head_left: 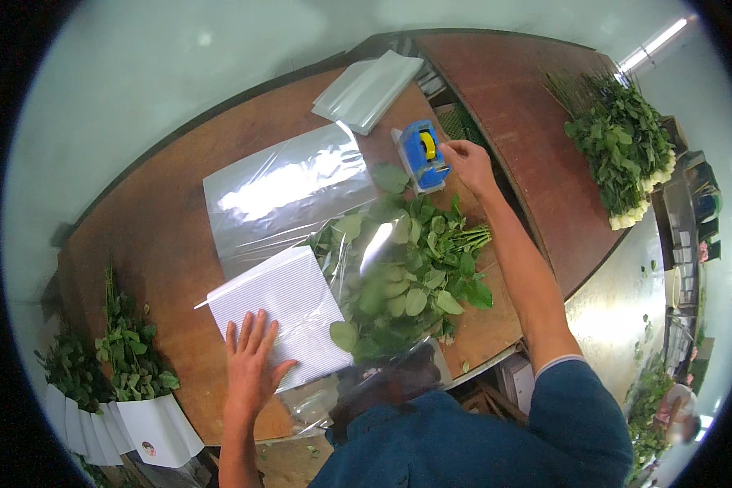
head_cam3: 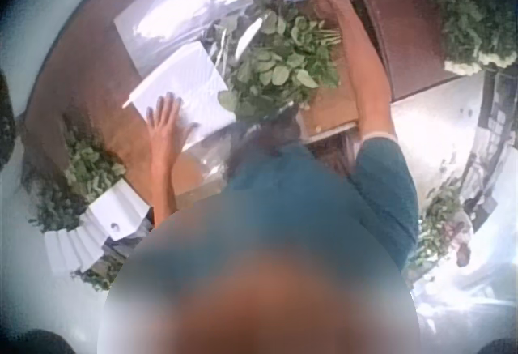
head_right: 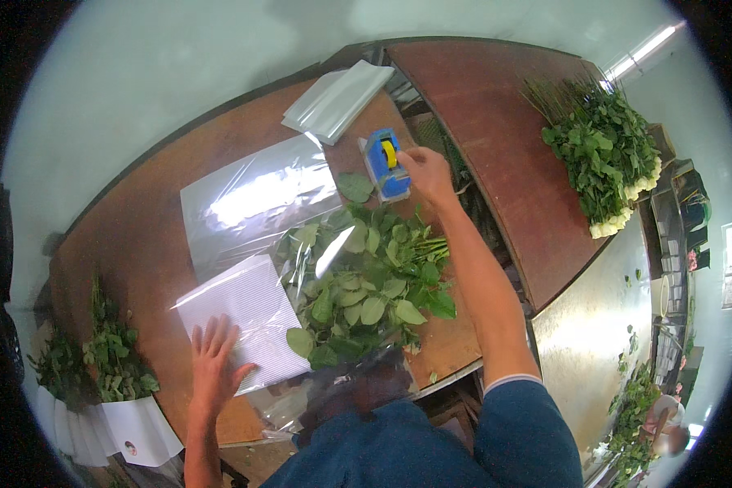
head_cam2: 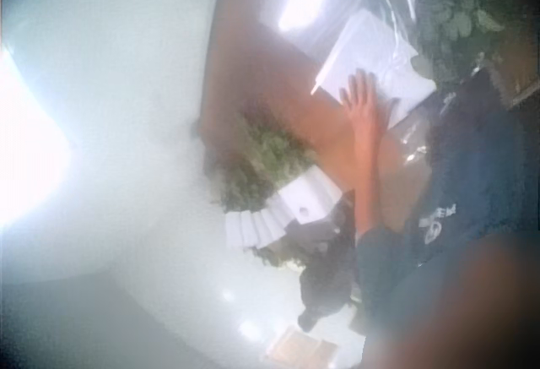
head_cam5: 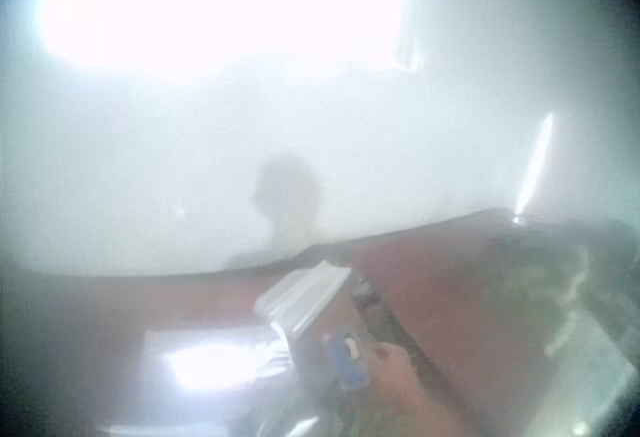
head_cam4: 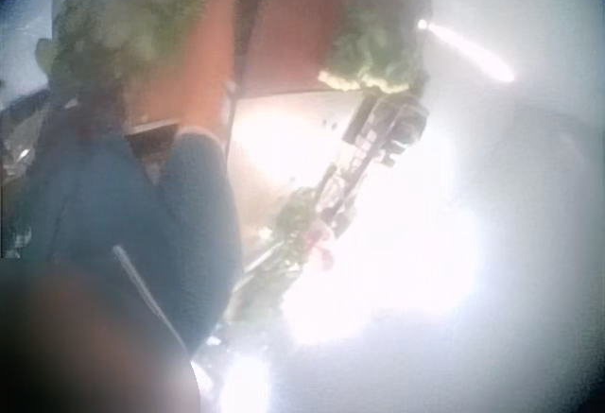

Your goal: The person moves trays of white roses into blue buckets, then wraps bunches of green leafy stems in white paper and clear plastic on a wooden table. The wrapped bundles are placed on the table as they are completed.

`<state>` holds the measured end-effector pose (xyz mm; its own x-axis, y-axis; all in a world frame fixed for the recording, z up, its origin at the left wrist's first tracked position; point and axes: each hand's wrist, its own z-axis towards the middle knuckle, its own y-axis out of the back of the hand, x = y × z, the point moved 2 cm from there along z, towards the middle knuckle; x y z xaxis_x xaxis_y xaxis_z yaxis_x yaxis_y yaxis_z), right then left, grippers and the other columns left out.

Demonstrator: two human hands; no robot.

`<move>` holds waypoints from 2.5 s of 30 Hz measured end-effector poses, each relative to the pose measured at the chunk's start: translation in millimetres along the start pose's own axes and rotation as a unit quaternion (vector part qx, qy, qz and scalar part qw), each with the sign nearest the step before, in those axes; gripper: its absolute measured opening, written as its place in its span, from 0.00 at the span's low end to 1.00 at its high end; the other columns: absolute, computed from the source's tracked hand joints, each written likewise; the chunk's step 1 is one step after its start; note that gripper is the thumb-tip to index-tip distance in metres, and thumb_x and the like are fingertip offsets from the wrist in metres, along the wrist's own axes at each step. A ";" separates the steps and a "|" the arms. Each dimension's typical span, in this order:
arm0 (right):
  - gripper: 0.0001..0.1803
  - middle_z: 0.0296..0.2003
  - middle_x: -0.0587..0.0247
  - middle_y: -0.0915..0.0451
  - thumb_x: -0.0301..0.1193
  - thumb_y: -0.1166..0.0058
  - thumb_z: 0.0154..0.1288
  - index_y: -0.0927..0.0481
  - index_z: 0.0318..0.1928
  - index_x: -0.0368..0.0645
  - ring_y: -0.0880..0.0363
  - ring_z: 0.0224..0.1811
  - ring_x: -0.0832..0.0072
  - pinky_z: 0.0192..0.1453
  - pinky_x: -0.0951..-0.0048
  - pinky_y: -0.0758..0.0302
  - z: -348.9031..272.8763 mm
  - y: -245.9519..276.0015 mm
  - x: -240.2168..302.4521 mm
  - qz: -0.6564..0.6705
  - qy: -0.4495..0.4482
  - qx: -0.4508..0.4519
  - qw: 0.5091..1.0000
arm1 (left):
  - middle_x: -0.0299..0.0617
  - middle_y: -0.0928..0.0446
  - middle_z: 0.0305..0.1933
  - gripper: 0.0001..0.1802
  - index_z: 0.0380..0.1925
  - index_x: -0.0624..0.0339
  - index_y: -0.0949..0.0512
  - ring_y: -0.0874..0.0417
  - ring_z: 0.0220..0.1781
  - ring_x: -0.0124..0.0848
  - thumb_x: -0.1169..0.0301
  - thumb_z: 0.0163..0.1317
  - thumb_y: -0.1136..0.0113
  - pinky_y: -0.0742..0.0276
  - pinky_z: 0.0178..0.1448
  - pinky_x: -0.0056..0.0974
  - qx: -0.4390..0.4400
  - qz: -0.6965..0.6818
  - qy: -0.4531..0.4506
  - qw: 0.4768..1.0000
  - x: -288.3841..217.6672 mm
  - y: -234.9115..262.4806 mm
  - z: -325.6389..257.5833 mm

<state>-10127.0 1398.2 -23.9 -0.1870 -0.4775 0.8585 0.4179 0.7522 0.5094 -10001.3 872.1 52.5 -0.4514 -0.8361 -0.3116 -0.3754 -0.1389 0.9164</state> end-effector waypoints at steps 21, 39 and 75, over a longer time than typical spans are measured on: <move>0.18 0.27 0.60 0.14 0.39 0.31 0.63 0.11 0.38 0.33 0.18 0.29 0.75 0.36 0.63 0.21 -88.5 9.3 -74.7 0.026 -0.177 0.055 0.982 | 0.52 0.36 0.80 0.42 0.67 0.61 0.25 0.43 0.84 0.52 0.61 0.52 0.22 0.60 0.86 0.61 -0.040 -0.024 -0.006 0.999 3.5 -14.0 -5.4; 0.11 0.27 0.70 0.17 0.32 0.35 0.70 0.13 0.42 0.34 0.21 0.27 0.84 0.29 0.79 0.26 -306.5 -195.2 210.5 0.425 -0.183 0.272 0.844 | 0.48 0.33 0.78 0.37 0.68 0.60 0.27 0.38 0.82 0.44 0.61 0.60 0.27 0.51 0.85 0.57 -0.136 -0.066 -0.073 0.986 32.8 -16.7 -31.7; 0.17 0.36 0.47 0.14 0.42 0.35 0.68 0.18 0.42 0.38 0.15 0.39 0.49 0.46 0.53 0.20 -334.9 -111.8 146.1 -0.034 -0.059 0.146 0.987 | 0.40 0.33 0.79 0.30 0.68 0.53 0.24 0.46 0.85 0.49 0.54 0.68 0.36 0.60 0.84 0.66 -0.155 0.044 0.014 0.987 17.6 -16.8 -46.5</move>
<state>-9903.3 1092.3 24.8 -0.3151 -0.4890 0.8134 0.1295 0.8269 0.5473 -9965.2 835.1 43.3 -0.4475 -0.8656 -0.2247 -0.0678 -0.2177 0.9737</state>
